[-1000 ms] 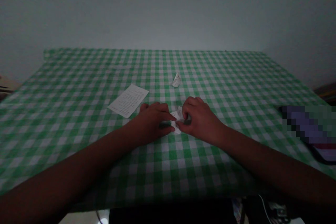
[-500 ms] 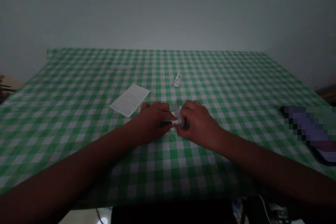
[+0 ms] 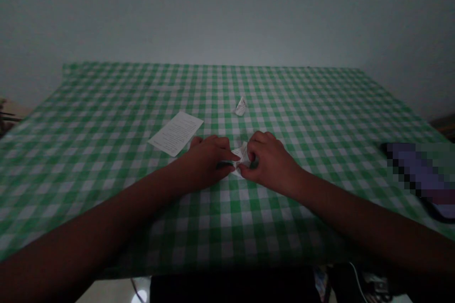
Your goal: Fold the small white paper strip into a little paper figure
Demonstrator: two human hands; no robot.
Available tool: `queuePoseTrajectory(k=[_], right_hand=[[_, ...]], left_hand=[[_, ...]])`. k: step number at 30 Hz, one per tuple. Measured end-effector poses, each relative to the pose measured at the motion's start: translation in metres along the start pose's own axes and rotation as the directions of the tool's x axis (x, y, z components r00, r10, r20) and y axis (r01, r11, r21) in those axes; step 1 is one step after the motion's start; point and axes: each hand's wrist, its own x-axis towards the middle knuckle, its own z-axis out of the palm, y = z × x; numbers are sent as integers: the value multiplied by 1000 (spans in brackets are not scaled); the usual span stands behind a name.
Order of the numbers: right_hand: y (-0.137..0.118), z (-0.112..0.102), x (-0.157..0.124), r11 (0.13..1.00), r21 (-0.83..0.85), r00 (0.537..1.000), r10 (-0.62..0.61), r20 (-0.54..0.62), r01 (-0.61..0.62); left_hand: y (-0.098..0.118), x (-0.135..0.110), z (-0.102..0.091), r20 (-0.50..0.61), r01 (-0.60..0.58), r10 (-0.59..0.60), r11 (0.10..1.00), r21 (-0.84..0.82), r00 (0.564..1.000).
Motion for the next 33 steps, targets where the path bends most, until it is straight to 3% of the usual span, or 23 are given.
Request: queuePoseTrajectory(k=[17, 27, 33], right_hand=[[-7, 2, -5, 999, -8, 999, -46, 23, 46], [-4, 1, -4, 999, 41, 999, -30, 38, 29], [-2, 1, -3, 994, 112, 999, -9, 41, 4]], left_hand=[[7, 0, -8, 23, 10, -10, 1000, 18, 1000], [2, 1, -3, 5, 2, -2, 1000, 25, 1000], [10, 1, -11, 49, 42, -42, 999, 0, 998]])
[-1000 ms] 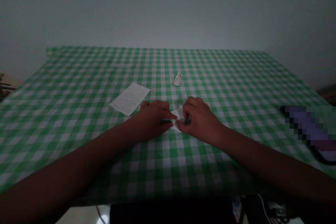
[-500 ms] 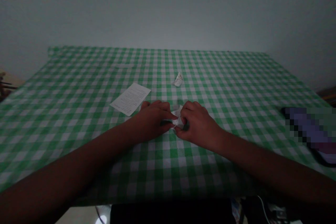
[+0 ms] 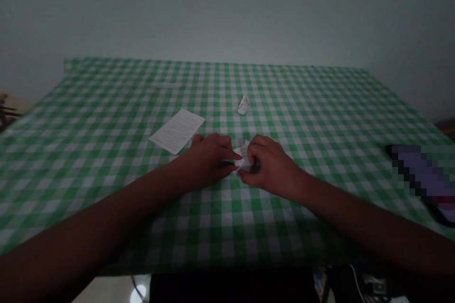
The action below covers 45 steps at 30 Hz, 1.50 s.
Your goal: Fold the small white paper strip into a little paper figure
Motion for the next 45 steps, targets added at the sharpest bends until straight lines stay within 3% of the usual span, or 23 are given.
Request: queuePoseTrajectory(k=[12, 22, 25, 30, 35, 41, 45], right_hand=[[-1, 1, 1, 996, -83, 999, -19, -49, 15], [38, -8, 29, 983, -117, 976, 118, -181, -141], [33, -7, 25, 982, -131, 975, 110, -194, -136], [22, -6, 18, 987, -155, 993, 26, -117, -44], [34, -10, 25, 977, -150, 976, 123, -179, -151], [24, -7, 19, 982, -175, 989, 53, -138, -77], [28, -9, 23, 974, -186, 981, 99, -165, -129]], left_hand=[[-4, 0, 5, -36, -24, 25, 1000, 15, 999], [-6, 1, 6, -35, -26, 27, 1000, 15, 999], [-10, 1, 10, -52, -42, 43, 999, 16, 998], [-13, 1, 13, -68, -56, 57, 998, 18, 996], [-13, 1, 13, -69, -44, 44, 999, 13, 997], [-12, 1, 12, -63, -46, 47, 999, 21, 997], [-9, 1, 8, -42, -37, 38, 999, 21, 998]])
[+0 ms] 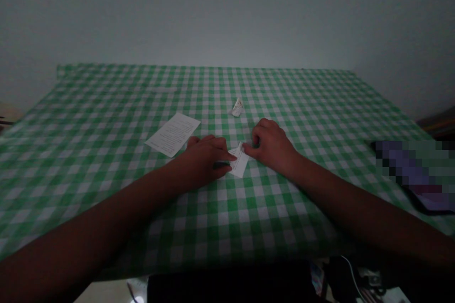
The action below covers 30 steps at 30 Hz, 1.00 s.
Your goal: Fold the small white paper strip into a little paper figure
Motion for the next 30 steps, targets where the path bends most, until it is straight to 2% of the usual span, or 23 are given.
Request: queuePoseTrajectory(k=[5, 9, 13, 17, 19, 24, 30], right_hand=[[4, -1, 5, 999, -40, 999, 28, -28, -29], [-10, -3, -6, 995, -96, 999, -31, -22, 29], [-16, -4, -14, 987, -102, 992, -123, 32, 126], [-7, -4, -7, 989, -144, 999, -43, -11, 41], [-6, -4, -7, 990, -136, 1000, -25, -8, 24], [-16, -4, -18, 990, -19, 987, -140, 72, 142], [-8, -2, -9, 998, -44, 999, -35, 1, 35]], left_hand=[[4, 1, -4, 20, 27, -28, 1000, 2, 999], [0, 1, 0, -9, 14, -14, 1000, 0, 1000], [-6, 0, 6, -33, -3, 3, 1000, 4, 999], [-7, 0, 6, -33, -5, 5, 1000, 0, 999], [-6, 0, 5, -38, -2, 2, 1000, -2, 999], [-4, 0, 3, -5, 9, -9, 1000, -10, 1000], [-8, 0, 7, -43, 5, -6, 1000, -19, 999]])
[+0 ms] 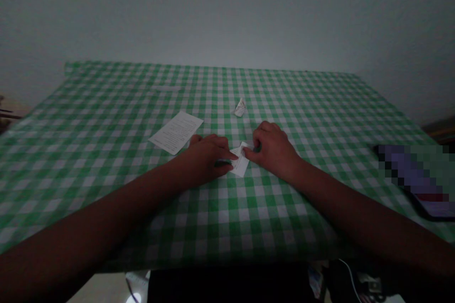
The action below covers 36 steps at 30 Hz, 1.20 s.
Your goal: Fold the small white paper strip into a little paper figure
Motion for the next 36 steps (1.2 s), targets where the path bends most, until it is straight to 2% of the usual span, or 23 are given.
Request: queuePoseTrajectory(k=[6, 12, 14, 18, 24, 29, 33, 36], right_hand=[[-8, 1, -8, 994, 60, 993, -96, 71, 92], [5, 2, 7, 999, 35, 999, 39, 10, -39], [5, 1, 6, 999, 20, 999, 37, 7, -37], [-1, 2, 1, 997, 41, 996, -65, 55, 63], [6, 2, 5, 1000, 11, 1000, 26, 4, -26], [-1, 2, -1, 994, 54, 993, -94, 66, 91], [7, 3, 7, 999, 41, 999, 25, 23, -26], [10, 3, 9, 998, 43, 999, 35, 17, -36]], left_hand=[[1, -1, -1, 14, -4, 4, 1000, 0, 1000], [0, -1, -1, 8, -6, 6, 1000, 13, 1000], [1, -1, -1, 5, -3, 3, 1000, 20, 1000], [2, -2, -1, 5, -6, 6, 1000, 15, 1000], [1, -1, -2, 3, -7, 7, 1000, -2, 1000], [2, -1, -3, 25, 2, -3, 1000, 8, 1000], [3, -1, -4, 28, -5, 5, 1000, -5, 1000], [3, -1, -4, 23, -4, 4, 1000, -8, 1000]])
